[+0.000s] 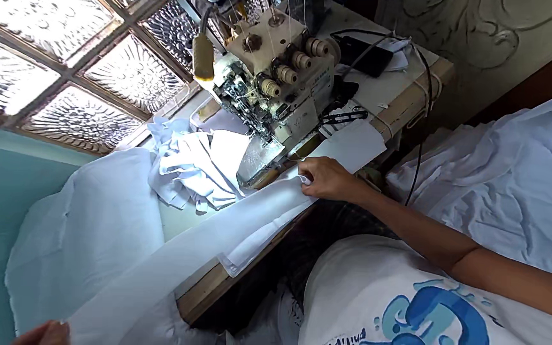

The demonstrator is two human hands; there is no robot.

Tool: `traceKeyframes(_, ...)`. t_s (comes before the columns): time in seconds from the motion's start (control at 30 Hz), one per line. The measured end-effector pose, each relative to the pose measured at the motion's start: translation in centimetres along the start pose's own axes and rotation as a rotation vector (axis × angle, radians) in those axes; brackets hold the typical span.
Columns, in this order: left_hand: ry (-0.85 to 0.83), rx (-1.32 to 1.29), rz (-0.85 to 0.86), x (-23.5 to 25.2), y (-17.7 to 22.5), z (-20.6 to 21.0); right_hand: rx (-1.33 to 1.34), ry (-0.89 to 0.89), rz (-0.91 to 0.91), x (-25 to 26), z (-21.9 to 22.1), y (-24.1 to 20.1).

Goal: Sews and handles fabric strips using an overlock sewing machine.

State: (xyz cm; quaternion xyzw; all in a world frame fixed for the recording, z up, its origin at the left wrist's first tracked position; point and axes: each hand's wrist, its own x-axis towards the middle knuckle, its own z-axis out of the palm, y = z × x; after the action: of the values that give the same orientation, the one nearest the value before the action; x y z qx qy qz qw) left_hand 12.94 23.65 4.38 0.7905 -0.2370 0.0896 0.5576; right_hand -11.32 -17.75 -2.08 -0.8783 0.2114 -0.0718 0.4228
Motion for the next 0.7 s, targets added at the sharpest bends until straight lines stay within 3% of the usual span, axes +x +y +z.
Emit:
traceKeyframes(0.07, -0.06, -0.061, 0.046, 0.2, 1.5, 2.0, -0.067, -0.022, 0.123, 0.2, 0.2, -1.1)
traceKeyframes(0.17, -0.263, -0.228, 0.094, -1.3, 5.5, 10.2, -0.044, 0.029, 0.23, 0.2, 0.0, -1.3)
traceKeyframes(0.27, -0.665, -0.316, 0.083, -3.2, 7.4, 18.6, 0.065, 0.114, 0.204, -0.2, -0.4, -0.3)
traceKeyframes(0.37, -0.885, -0.256, 0.01, -4.8, 7.4, 24.5, 0.285, 0.158, 0.133, -0.8, -1.0, 1.0)
traceKeyframes(0.53, -0.829, -0.069, 0.026, -5.6, 7.4, 28.5, 0.436, 0.227, 0.105, -3.1, -1.0, 1.1)
traceKeyframes(0.7, -0.771, 0.015, 0.163, -5.9, 6.0, 29.4, 0.344, 0.134, 0.166, -2.9, -0.7, 0.9)
